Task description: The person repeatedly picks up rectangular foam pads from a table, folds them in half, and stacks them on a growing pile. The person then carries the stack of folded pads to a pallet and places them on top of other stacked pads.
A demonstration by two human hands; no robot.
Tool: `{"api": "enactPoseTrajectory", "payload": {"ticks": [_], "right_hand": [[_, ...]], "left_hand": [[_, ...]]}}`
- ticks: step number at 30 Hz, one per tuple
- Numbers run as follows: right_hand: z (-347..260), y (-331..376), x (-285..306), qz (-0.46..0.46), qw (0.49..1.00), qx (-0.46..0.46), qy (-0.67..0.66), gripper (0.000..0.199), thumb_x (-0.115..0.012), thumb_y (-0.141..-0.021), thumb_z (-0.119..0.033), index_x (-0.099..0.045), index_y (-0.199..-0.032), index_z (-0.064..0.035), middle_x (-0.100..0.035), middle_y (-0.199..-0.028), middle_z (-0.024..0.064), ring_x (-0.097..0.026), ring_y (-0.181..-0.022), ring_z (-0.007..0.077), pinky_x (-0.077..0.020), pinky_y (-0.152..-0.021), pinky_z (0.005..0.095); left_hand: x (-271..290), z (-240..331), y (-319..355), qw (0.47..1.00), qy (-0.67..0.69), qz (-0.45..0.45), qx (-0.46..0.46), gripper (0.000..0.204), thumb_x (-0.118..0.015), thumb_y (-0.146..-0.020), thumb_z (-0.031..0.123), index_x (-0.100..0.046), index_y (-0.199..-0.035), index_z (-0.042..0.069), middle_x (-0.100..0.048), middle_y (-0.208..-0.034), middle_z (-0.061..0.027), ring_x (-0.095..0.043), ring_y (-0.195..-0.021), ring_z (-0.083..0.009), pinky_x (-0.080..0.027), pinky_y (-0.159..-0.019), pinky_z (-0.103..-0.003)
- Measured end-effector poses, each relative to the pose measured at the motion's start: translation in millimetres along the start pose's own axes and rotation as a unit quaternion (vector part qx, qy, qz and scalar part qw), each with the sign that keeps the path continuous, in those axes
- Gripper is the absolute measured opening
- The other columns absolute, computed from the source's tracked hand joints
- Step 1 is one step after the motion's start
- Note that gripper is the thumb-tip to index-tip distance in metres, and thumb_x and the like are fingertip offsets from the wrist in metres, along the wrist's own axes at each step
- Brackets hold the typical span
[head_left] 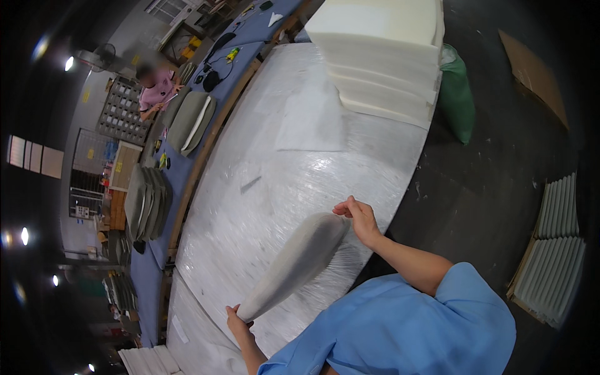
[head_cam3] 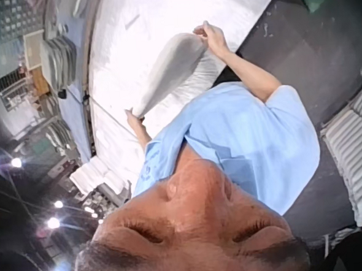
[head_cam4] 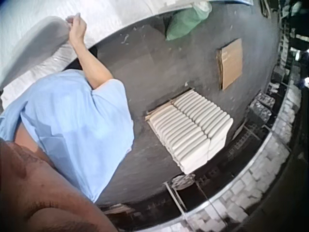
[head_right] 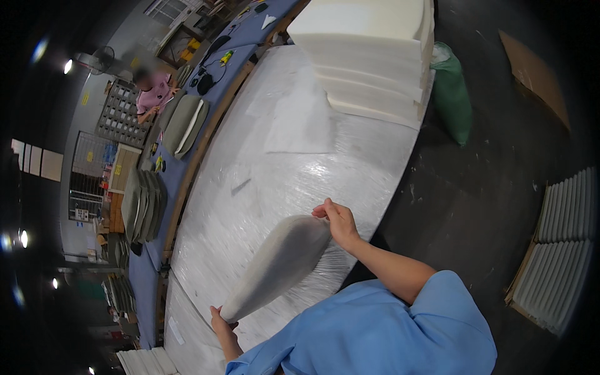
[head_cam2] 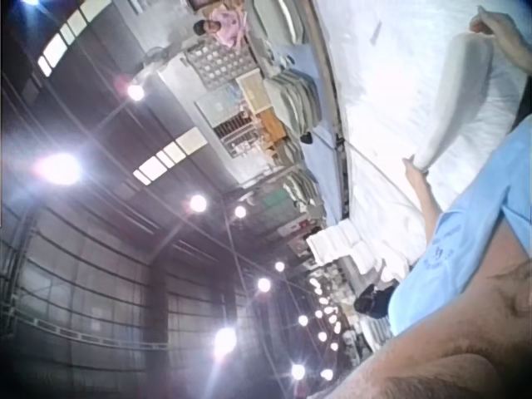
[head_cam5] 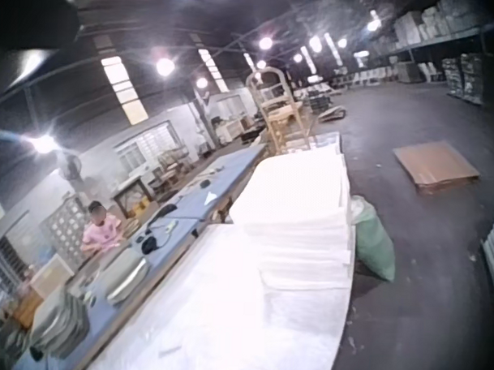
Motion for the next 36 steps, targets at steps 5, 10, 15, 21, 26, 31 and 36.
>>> {"api": "enactPoseTrajectory", "payload": {"ticks": [5,10,15,21,26,31,36], "right_hand": [[13,8,7,0.006,1.0,0.001,0.007,0.058,-0.036,-0.112,-0.044,-0.073,-0.109,0.0011,-0.075,-0.106,0.0113,-0.067,-0.104,0.0184,-0.0486,-0.095,0.0338],[-6,22,-12,0.015,0.996,0.075,0.052,0.046,-0.041,-0.112,-0.035,-0.07,-0.12,0.0009,-0.072,-0.115,0.0106,-0.064,-0.111,0.0188,-0.0463,-0.1,0.0331],[-46,25,-41,-0.071,0.971,0.208,0.092,0.039,-0.046,-0.111,-0.03,-0.067,-0.125,-0.0001,-0.07,-0.118,0.0088,-0.062,-0.112,0.0182,-0.0446,-0.101,0.0312],[-52,9,-63,-0.162,0.968,0.139,0.128,0.04,-0.048,-0.109,-0.033,-0.069,-0.116,-0.0004,-0.068,-0.101,0.0045,-0.059,-0.097,0.0133,-0.0453,-0.089,0.0287],[-50,4,-59,-0.113,0.975,0.139,0.134,0.041,-0.046,-0.108,-0.031,-0.072,-0.097,-0.0004,-0.065,-0.086,0.0024,-0.056,-0.086,0.0113,-0.0431,-0.082,0.0276],[-67,12,-32,-0.148,0.971,0.08,0.169,0.032,-0.051,-0.105,-0.022,-0.071,-0.099,0.0012,-0.07,-0.098,0.0061,-0.06,-0.095,0.0134,-0.0449,-0.089,0.0285],[-67,24,-24,-0.217,0.957,0.084,0.17,0.032,-0.048,-0.104,-0.02,-0.07,-0.101,0.0042,-0.071,-0.111,0.0138,-0.062,-0.109,0.0206,-0.0428,-0.102,0.0336]], "left_hand": [[-6,5,-2,0.998,0.059,-0.022,0.003,0.062,-0.043,-0.105,0.054,-0.072,-0.116,0.001,-0.074,-0.102,-0.012,-0.07,-0.086,-0.0247,-0.055,-0.066,-0.037],[-8,3,-5,0.988,0.131,-0.029,-0.072,0.054,-0.05,-0.105,0.045,-0.072,-0.116,-0.002,-0.073,-0.103,-0.012,-0.068,-0.094,-0.0234,-0.053,-0.084,-0.036],[-15,-2,-1,0.971,0.213,-0.044,-0.098,0.045,-0.051,-0.106,0.037,-0.072,-0.114,-0.002,-0.073,-0.101,-0.0138,-0.067,-0.096,-0.023,-0.051,-0.09,-0.036],[-27,-16,4,0.911,0.406,-0.043,-0.062,0.041,-0.05,-0.106,0.033,-0.072,-0.109,-0.002,-0.074,-0.099,-0.0164,-0.069,-0.093,-0.025,-0.052,-0.089,-0.037],[-23,-16,29,0.932,0.359,-0.012,-0.055,0.04,-0.052,-0.106,0.033,-0.071,-0.108,-0.002,-0.074,-0.1,-0.0168,-0.069,-0.095,-0.0254,-0.052,-0.09,-0.039],[-19,-32,85,0.943,0.317,-0.073,-0.062,0.033,-0.057,-0.104,0.024,-0.074,-0.108,-0.004,-0.075,-0.101,-0.0129,-0.067,-0.096,-0.0184,-0.05,-0.092,-0.032],[1,-40,97,0.942,0.168,-0.29,-0.037,0.038,-0.06,-0.104,0.029,-0.071,-0.128,0.001,-0.073,-0.122,-0.0111,-0.064,-0.112,-0.0185,-0.046,-0.102,-0.03]]}}
Point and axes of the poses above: each hand's wrist, its own y-axis away from the middle knuckle, its own x-axis out of the back of the hand, z = x × y, the point moved 2 cm from there along -y, towards the middle knuckle
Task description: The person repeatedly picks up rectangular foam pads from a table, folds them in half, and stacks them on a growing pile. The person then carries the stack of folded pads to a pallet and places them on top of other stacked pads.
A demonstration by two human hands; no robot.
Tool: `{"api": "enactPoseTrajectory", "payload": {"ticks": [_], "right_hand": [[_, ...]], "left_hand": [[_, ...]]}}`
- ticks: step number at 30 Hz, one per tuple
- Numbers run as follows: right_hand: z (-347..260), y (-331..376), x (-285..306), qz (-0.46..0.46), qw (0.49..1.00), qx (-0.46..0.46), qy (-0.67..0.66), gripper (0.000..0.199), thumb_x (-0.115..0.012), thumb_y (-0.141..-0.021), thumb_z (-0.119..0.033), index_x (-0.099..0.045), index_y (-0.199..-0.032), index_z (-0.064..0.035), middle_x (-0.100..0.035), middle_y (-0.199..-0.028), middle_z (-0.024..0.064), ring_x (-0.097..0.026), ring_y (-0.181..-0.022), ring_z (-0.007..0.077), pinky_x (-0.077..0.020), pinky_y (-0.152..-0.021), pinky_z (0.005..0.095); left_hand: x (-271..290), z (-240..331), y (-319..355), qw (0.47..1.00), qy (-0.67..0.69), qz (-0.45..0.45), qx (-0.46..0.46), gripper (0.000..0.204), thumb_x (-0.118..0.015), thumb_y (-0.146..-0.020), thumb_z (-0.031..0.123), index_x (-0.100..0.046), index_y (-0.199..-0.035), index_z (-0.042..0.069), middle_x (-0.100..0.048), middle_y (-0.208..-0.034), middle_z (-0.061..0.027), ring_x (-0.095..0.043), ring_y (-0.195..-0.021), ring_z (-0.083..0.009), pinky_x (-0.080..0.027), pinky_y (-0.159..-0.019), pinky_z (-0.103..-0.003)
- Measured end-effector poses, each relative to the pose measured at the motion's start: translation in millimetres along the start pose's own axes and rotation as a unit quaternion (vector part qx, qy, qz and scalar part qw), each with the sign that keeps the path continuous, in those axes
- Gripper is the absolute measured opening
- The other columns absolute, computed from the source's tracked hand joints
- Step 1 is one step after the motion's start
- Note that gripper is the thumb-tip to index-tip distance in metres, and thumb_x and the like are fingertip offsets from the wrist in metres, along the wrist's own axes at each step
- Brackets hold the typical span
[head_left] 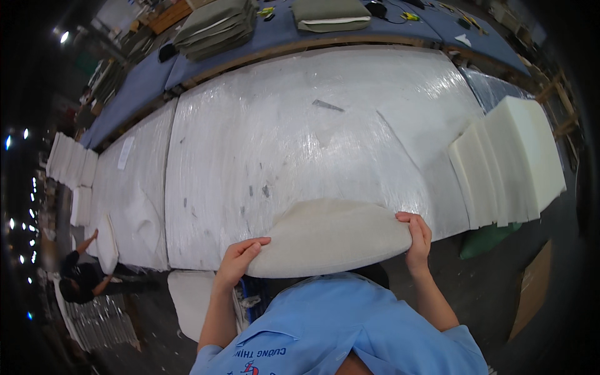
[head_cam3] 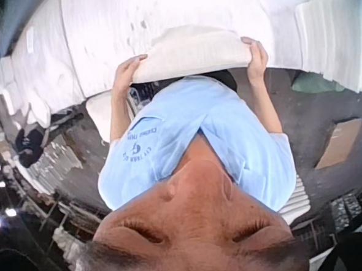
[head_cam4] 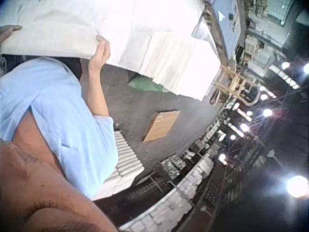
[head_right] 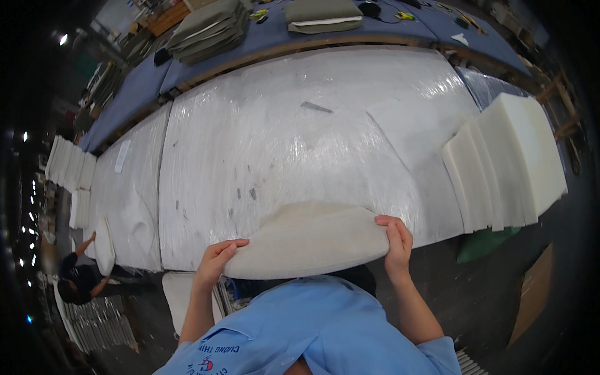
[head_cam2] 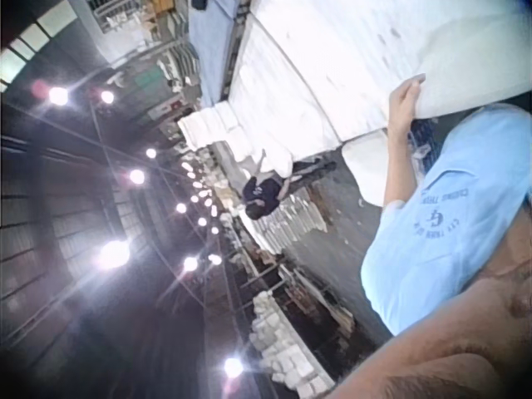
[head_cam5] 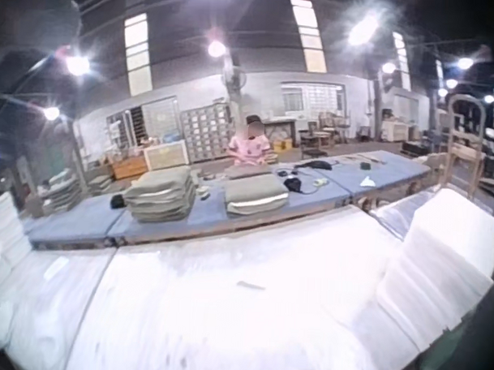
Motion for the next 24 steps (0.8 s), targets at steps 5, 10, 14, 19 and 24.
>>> {"api": "enactPoseTrajectory", "payload": {"ticks": [5,10,14,19,24], "right_hand": [[-3,1,18,-0.078,0.995,-0.02,0.053,0.036,-0.047,-0.102,-0.023,-0.07,-0.106,0.005,-0.069,-0.122,0.0186,-0.06,-0.119,0.0266,-0.0397,-0.109,0.0385],[-4,-5,35,-0.2,0.972,-0.101,0.073,0.03,-0.051,-0.098,-0.016,-0.07,-0.114,0.0021,-0.062,-0.136,0.0168,-0.05,-0.136,0.0275,-0.0313,-0.117,0.04],[-7,-6,39,-0.255,0.948,-0.145,0.126,0.034,-0.052,-0.097,-0.014,-0.069,-0.123,-0.0012,-0.054,-0.148,0.0149,-0.038,-0.147,0.0295,-0.0242,-0.122,0.0423],[-5,-8,41,-0.284,0.939,-0.145,0.129,0.039,-0.052,-0.095,-0.015,-0.068,-0.128,-0.0022,-0.051,-0.152,0.015,-0.032,-0.151,0.0311,-0.0199,-0.124,0.0441],[-5,-9,40,-0.279,0.941,-0.15,0.122,0.041,-0.052,-0.094,-0.018,-0.068,-0.128,-0.0021,-0.05,-0.152,0.0158,-0.032,-0.151,0.0317,-0.0189,-0.124,0.045]], "left_hand": [[-12,0,-40,0.95,-0.174,-0.249,0.065,0.052,-0.05,-0.108,0.038,-0.052,-0.15,0.009,-0.047,-0.157,-0.0122,-0.041,-0.146,-0.0254,-0.029,-0.121,-0.037],[-38,-60,-103,0.896,-0.272,-0.35,0.023,0.064,-0.04,-0.109,0.046,-0.031,-0.162,0.011,-0.022,-0.171,-0.0126,-0.018,-0.158,-0.0296,-0.016,-0.128,-0.04],[-59,-104,-147,0.885,-0.344,-0.313,-0.006,0.064,-0.039,-0.109,0.047,-0.033,-0.161,0.009,-0.024,-0.17,-0.0132,-0.024,-0.156,-0.0322,-0.022,-0.126,-0.04],[-64,-135,-183,0.93,-0.333,-0.151,-0.041,0.055,-0.054,-0.103,0.036,-0.048,-0.148,0.006,-0.04,-0.157,-0.0187,-0.04,-0.142,-0.039,-0.034,-0.116,-0.048],[-60,-124,-211,0.857,-0.482,0.136,-0.121,0.037,-0.069,-0.088,0.021,-0.065,-0.121,0.006,-0.061,-0.118,-0.0186,-0.059,-0.111,-0.0387,-0.048,-0.095,-0.051]]}}
Point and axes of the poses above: each hand's wrist, its own y-axis away from the middle knuckle, its own x-axis out of the back of the hand, z = x × y, the point moved 2 cm from there along -y, towards the middle knuckle
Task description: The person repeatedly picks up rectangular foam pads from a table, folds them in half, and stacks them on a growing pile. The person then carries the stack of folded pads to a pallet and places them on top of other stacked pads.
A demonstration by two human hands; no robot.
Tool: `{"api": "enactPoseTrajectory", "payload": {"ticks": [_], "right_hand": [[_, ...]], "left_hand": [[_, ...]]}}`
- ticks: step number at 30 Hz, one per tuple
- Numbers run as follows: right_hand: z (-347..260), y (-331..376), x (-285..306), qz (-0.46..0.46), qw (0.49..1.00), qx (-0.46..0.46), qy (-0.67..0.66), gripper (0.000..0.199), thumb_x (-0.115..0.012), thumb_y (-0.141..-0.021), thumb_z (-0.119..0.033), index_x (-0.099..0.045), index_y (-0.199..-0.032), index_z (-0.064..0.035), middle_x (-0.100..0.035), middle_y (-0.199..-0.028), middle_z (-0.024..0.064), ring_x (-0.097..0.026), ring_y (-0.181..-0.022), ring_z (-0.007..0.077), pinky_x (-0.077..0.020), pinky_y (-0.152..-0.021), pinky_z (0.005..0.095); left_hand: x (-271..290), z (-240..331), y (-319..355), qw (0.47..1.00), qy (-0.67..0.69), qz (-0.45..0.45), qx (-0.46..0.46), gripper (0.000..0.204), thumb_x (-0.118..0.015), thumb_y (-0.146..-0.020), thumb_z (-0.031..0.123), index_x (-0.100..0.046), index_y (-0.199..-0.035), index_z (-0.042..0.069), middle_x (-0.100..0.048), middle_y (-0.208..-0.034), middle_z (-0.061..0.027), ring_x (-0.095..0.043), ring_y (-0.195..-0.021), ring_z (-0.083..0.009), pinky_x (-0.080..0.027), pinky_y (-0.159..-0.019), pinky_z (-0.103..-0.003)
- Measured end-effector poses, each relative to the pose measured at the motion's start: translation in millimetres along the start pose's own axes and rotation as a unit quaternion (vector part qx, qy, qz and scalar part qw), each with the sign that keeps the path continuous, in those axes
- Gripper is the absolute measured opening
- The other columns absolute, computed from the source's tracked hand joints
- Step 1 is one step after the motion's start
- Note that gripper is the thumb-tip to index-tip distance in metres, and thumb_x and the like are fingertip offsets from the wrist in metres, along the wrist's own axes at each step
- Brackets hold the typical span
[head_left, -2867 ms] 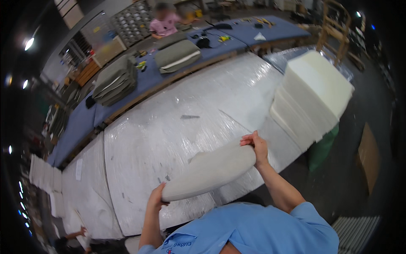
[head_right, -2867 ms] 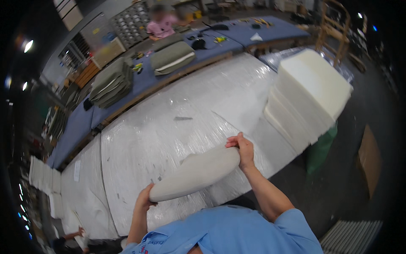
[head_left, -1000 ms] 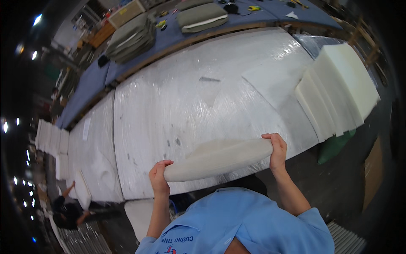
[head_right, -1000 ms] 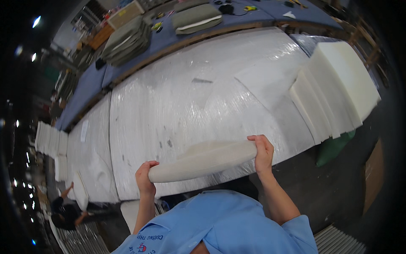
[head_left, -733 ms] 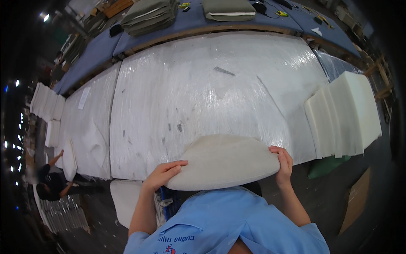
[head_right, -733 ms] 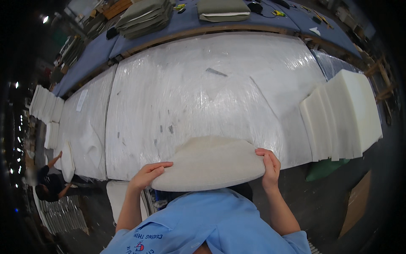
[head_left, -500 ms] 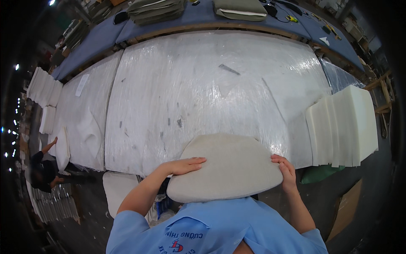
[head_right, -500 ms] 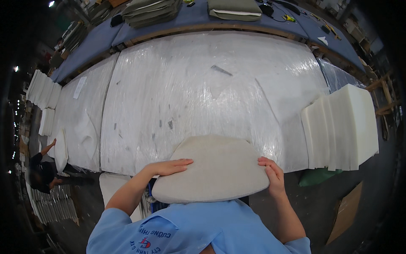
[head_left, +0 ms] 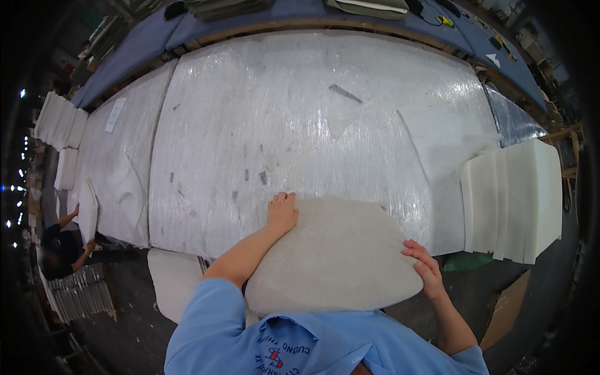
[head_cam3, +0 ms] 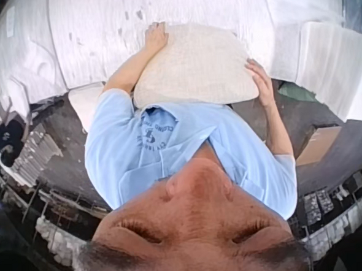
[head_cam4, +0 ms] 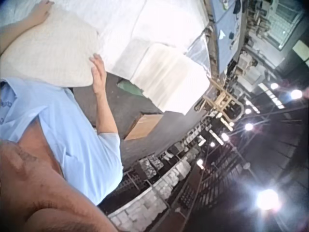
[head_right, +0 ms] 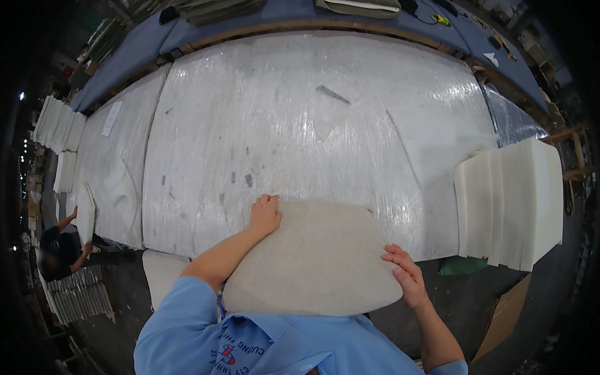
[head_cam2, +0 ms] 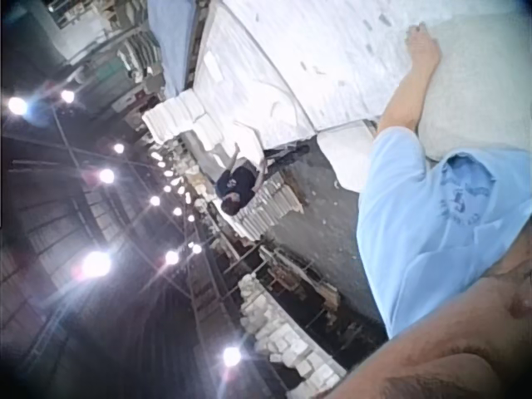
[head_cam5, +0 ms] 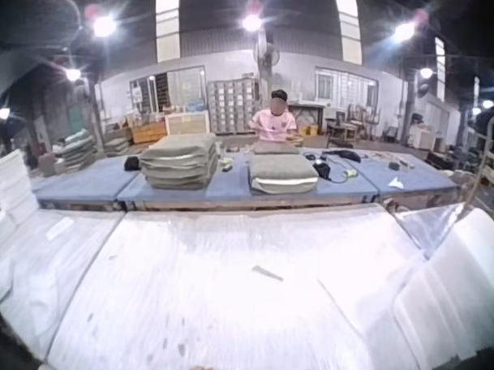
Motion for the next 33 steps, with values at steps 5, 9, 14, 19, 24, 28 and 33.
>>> {"api": "enactPoseTrajectory", "payload": {"ticks": [5,9,14,19,24,28,33], "right_hand": [[-5,2,2,0.002,0.999,0.008,0.044,0.039,-0.057,-0.095,-0.023,-0.068,-0.127,-0.0035,-0.055,-0.146,0.016,-0.042,-0.145,0.0304,-0.0276,-0.121,0.0432],[-26,-33,11,-0.076,0.968,-0.04,0.236,0.036,-0.067,-0.093,-0.024,-0.069,-0.124,-0.0048,-0.062,-0.132,0.0157,-0.06,-0.123,0.0287,-0.0459,-0.105,0.0376],[-8,-162,-33,-0.119,0.933,0.005,0.339,0.042,-0.068,-0.092,-0.019,-0.063,-0.131,-0.0063,-0.06,-0.133,0.0176,-0.063,-0.116,0.0324,-0.0529,-0.097,0.0401],[61,-272,-111,-0.193,0.86,0.038,0.47,0.065,-0.072,-0.085,-0.02,-0.053,-0.147,-0.01,-0.052,-0.15,0.0175,-0.056,-0.131,0.0361,-0.0484,-0.109,0.0441],[75,-299,-139,-0.329,0.802,-0.127,0.481,0.073,-0.081,-0.079,-0.033,-0.055,-0.142,-0.0067,-0.068,-0.117,0.0182,-0.066,-0.109,0.0351,-0.0535,-0.092,0.043],[77,-298,-104,-0.286,0.806,-0.215,0.472,0.06,-0.079,-0.082,-0.032,-0.063,-0.133,-0.0048,-0.067,-0.081,0.0129,-0.065,-0.072,0.0268,-0.051,-0.063,0.04],[117,-286,-76,-0.116,0.901,-0.342,0.239,0.043,-0.074,-0.085,-0.033,-0.069,-0.112,0.0003,-0.07,-0.087,0.0136,-0.064,-0.074,0.0252,-0.0492,-0.065,0.0397]], "left_hand": [[-22,-12,-26,0.999,0.011,-0.034,0.029,0.032,-0.074,-0.082,0.016,-0.066,-0.111,0.006,-0.06,-0.11,-0.0168,-0.06,-0.105,-0.0336,-0.05,-0.088,-0.045],[-17,-33,-53,0.922,0.329,-0.109,0.173,0.029,-0.078,-0.082,0.018,-0.067,-0.106,0.006,-0.062,-0.098,-0.0111,-0.062,-0.087,-0.0203,-0.05,-0.077,-0.033],[-13,-26,-38,0.904,0.355,-0.165,0.172,0.032,-0.078,-0.084,0.026,-0.073,-0.111,0.008,-0.066,-0.088,-0.01,-0.061,-0.083,-0.0194,-0.051,-0.073,-0.033],[-14,5,-45,0.968,0.072,-0.239,-0.001,0.034,-0.073,-0.089,0.032,-0.075,-0.114,0.008,-0.072,-0.097,-0.0138,-0.065,-0.089,-0.0236,-0.052,-0.08,-0.035],[-22,-6,-48,0.928,0.306,-0.185,0.105,0.033,-0.071,-0.091,0.034,-0.073,-0.105,0.004,-0.074,-0.094,-0.019,-0.07,-0.09,-0.0314,-0.053,-0.082,-0.042],[-35,-12,-44,0.944,0.286,-0.127,0.105,0.03,-0.061,-0.098,0.032,-0.069,-0.106,0.004,-0.073,-0.099,-0.0196,-0.069,-0.097,-0.0382,-0.052,-0.084,-0.048],[-50,19,-55,0.976,0.114,-0.097,0.161,0.03,-0.048,-0.105,0.029,-0.062,-0.114,0.004,-0.073,-0.102,-0.0215,-0.07,-0.102,-0.0387,-0.053,-0.086,-0.051]]}}
Point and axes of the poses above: each hand's wrist, its own y-axis away from the middle knuckle, its own x-axis out of the back of the hand, z = x × y, the point moved 2 cm from there along -y, towards the middle knuckle
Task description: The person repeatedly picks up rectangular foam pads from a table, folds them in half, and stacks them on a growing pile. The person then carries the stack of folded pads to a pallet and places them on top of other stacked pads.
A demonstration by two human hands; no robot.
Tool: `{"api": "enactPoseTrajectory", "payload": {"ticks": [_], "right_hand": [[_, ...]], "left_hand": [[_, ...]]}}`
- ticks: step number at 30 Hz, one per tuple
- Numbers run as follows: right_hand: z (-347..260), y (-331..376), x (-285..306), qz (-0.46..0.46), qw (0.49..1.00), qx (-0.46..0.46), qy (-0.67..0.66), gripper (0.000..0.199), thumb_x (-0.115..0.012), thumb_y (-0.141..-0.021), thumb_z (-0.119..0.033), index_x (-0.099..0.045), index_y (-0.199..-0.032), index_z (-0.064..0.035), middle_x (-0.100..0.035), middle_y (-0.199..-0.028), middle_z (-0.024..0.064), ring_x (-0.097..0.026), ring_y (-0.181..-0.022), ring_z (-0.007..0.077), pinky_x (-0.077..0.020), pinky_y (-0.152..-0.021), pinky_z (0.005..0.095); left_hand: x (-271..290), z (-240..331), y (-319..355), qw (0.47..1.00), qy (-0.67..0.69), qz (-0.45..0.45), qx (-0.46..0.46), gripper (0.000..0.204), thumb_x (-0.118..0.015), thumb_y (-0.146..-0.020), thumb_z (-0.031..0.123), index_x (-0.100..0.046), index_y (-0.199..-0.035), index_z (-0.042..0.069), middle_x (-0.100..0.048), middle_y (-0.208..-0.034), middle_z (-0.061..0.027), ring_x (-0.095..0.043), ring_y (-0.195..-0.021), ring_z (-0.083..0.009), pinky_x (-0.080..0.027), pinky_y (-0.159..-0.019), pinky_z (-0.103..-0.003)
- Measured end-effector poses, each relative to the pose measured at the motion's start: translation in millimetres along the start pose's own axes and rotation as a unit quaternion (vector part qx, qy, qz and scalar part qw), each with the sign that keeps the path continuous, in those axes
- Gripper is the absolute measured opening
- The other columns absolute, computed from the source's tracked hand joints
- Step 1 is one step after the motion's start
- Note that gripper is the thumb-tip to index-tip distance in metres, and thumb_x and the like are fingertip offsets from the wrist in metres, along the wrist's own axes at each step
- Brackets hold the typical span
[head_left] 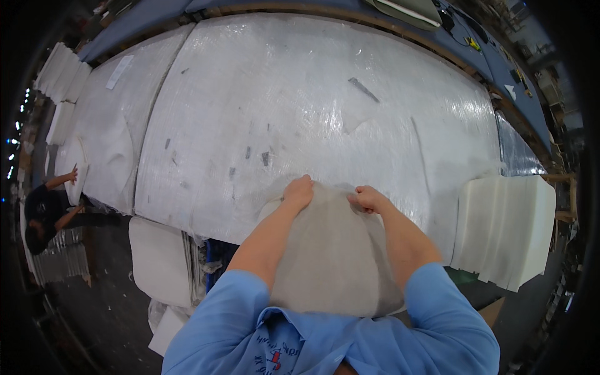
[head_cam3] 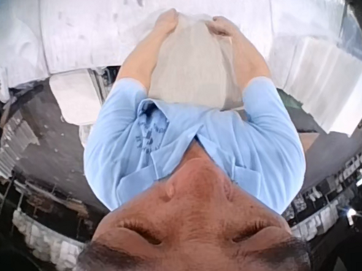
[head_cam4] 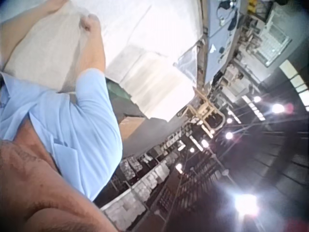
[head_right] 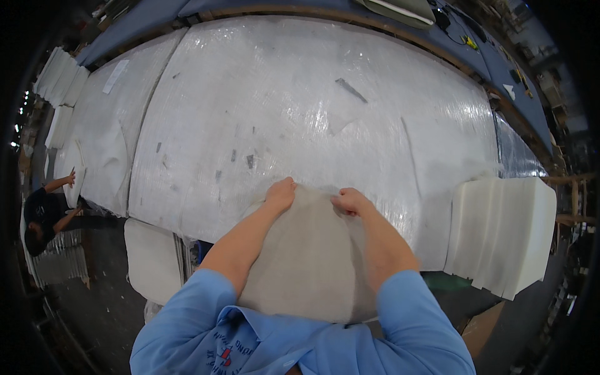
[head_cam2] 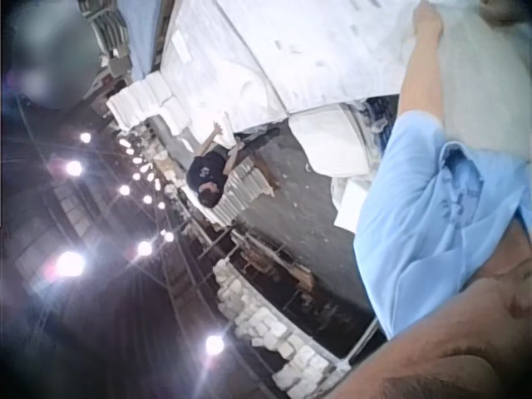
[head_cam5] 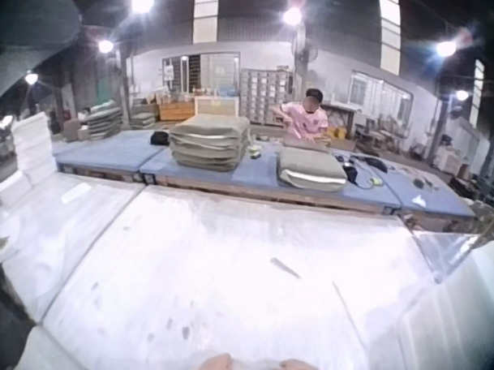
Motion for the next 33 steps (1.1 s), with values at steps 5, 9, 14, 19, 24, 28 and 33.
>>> {"api": "enactPoseTrajectory", "payload": {"ticks": [5,9,14,19,24,28,33], "right_hand": [[17,-15,-29,0.206,0.975,0.074,-0.036,0.033,-0.072,-0.087,-0.033,-0.067,-0.095,-0.0016,-0.068,-0.084,0.014,-0.064,-0.077,0.0279,-0.0496,-0.071,0.0415],[17,-19,-34,0.286,0.95,0.109,-0.06,0.029,-0.073,-0.087,-0.029,-0.062,-0.085,-0.0017,-0.061,-0.072,0.01,-0.056,-0.068,0.0221,-0.0466,-0.068,0.038],[11,-22,-36,0.321,0.934,0.123,-0.096,0.029,-0.073,-0.089,-0.027,-0.062,-0.086,-0.0001,-0.061,-0.073,0.013,-0.056,-0.069,0.0243,-0.0474,-0.07,0.038],[8,-30,-33,0.313,0.935,0.114,-0.123,0.029,-0.07,-0.092,-0.03,-0.064,-0.092,-0.0015,-0.068,-0.083,0.0196,-0.064,-0.079,0.0366,-0.0493,-0.075,0.0441],[12,-31,-34,0.321,0.936,0.127,-0.064,0.029,-0.072,-0.09,-0.03,-0.064,-0.094,-0.0015,-0.069,-0.086,0.0203,-0.067,-0.083,0.0371,-0.0502,-0.076,0.0452],[14,-15,-24,0.271,0.954,0.125,-0.016,0.033,-0.075,-0.086,-0.032,-0.068,-0.099,-0.0024,-0.072,-0.093,0.0189,-0.069,-0.088,0.0352,-0.0524,-0.081,0.0436],[5,4,4,0.114,0.979,0.121,0.117,0.04,-0.077,-0.083,-0.035,-0.072,-0.109,-0.0048,-0.075,-0.103,0.0166,-0.071,-0.096,0.0316,-0.0539,-0.087,0.0399]], "left_hand": [[-12,12,-1,0.997,-0.047,0.008,0.053,0.028,-0.044,-0.107,0.028,-0.058,-0.113,0.004,-0.073,-0.098,-0.0211,-0.071,-0.097,-0.0391,-0.054,-0.084,-0.051],[-19,10,-8,0.997,-0.061,0.01,0.049,0.027,-0.041,-0.109,0.028,-0.054,-0.109,0.004,-0.073,-0.092,-0.0202,-0.072,-0.09,-0.0403,-0.054,-0.08,-0.052],[-28,3,-17,0.998,-0.04,0.049,0.025,0.025,-0.043,-0.108,0.027,-0.053,-0.107,0.005,-0.071,-0.086,-0.0241,-0.069,-0.083,-0.046,-0.05,-0.075,-0.058],[-32,2,-25,0.999,-0.034,0.042,0.01,0.025,-0.043,-0.108,0.027,-0.054,-0.106,0.005,-0.07,-0.087,-0.0246,-0.068,-0.083,-0.0467,-0.049,-0.075,-0.059],[-29,4,-25,0.999,-0.04,0.005,0.026,0.026,-0.042,-0.108,0.027,-0.055,-0.109,0.005,-0.071,-0.09,-0.0249,-0.068,-0.089,-0.0463,-0.05,-0.079,-0.057],[-12,-1,-13,0.999,0.001,-0.047,-0.016,0.031,-0.053,-0.103,0.036,-0.061,-0.112,0.007,-0.072,-0.1,-0.0226,-0.069,-0.098,-0.0415,-0.052,-0.085,-0.051],[42,-41,0,0.976,-0.053,-0.203,-0.056,0.047,-0.071,-0.088,0.048,-0.07,-0.12,0.013,-0.073,-0.116,-0.0166,-0.066,-0.112,-0.0365,-0.05,-0.098,-0.045]]}}
Point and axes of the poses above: each hand's wrist, its own y-axis away from the middle knuckle, its own x-axis out of the back of the hand, z = x × y, the point moved 2 cm from there along -y, towards the middle knuckle
